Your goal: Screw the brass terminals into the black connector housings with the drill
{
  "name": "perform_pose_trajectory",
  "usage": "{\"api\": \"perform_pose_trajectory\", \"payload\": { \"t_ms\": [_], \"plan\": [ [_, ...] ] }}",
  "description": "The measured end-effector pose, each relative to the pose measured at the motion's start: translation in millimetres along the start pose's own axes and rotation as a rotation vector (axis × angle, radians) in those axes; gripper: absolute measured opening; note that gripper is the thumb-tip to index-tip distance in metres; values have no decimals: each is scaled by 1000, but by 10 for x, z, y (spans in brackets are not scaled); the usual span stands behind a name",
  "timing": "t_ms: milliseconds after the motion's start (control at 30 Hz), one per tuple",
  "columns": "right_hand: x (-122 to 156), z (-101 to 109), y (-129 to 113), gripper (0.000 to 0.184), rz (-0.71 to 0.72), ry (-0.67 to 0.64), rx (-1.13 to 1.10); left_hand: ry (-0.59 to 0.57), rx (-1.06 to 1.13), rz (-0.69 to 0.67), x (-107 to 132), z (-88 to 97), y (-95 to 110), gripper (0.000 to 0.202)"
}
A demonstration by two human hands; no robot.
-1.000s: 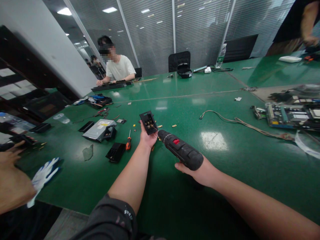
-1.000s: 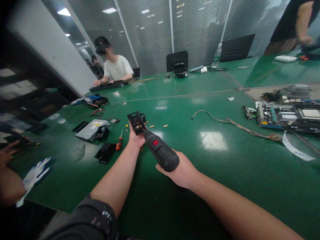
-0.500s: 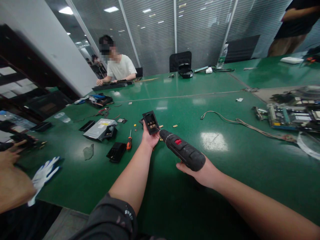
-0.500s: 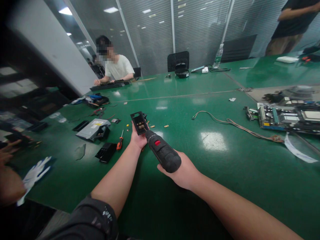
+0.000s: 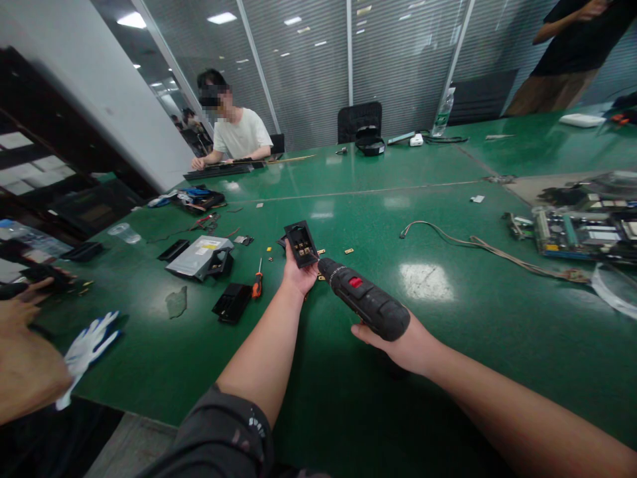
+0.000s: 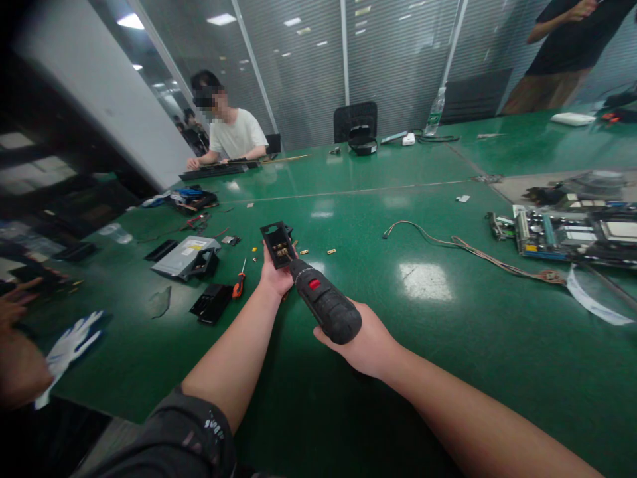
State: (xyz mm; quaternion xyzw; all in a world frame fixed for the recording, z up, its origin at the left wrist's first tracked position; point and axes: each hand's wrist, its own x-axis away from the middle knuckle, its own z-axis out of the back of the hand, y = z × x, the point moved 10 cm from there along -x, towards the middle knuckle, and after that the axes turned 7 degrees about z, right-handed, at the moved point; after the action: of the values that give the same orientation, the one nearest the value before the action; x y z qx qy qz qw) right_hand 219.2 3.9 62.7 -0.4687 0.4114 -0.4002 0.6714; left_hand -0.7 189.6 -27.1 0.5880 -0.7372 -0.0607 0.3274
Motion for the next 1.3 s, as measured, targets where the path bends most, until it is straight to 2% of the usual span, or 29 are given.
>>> {"api": "perform_pose_trajectory", "payload": {
  "t_ms": [300, 767, 1000, 1200, 1300],
  "plan": [
    [4, -15, -26, 24, -3, -5, -16, 14, 6, -21, -92, 83, 24, 61],
    [30, -21, -29, 24, 6, 10, -34, -10, 1, -22, -79, 54, 22, 62],
    [12, 129, -81, 29, 10, 39, -17, -34, 31, -5, -95, 64, 19, 62],
    [-48, 324, 37, 40, -98, 74, 49, -2, 34, 5, -66, 55, 17, 59],
    [-79, 356, 127, 45, -166, 93, 33, -8, 35, -5, -58, 33, 28, 59]
  ]
}}
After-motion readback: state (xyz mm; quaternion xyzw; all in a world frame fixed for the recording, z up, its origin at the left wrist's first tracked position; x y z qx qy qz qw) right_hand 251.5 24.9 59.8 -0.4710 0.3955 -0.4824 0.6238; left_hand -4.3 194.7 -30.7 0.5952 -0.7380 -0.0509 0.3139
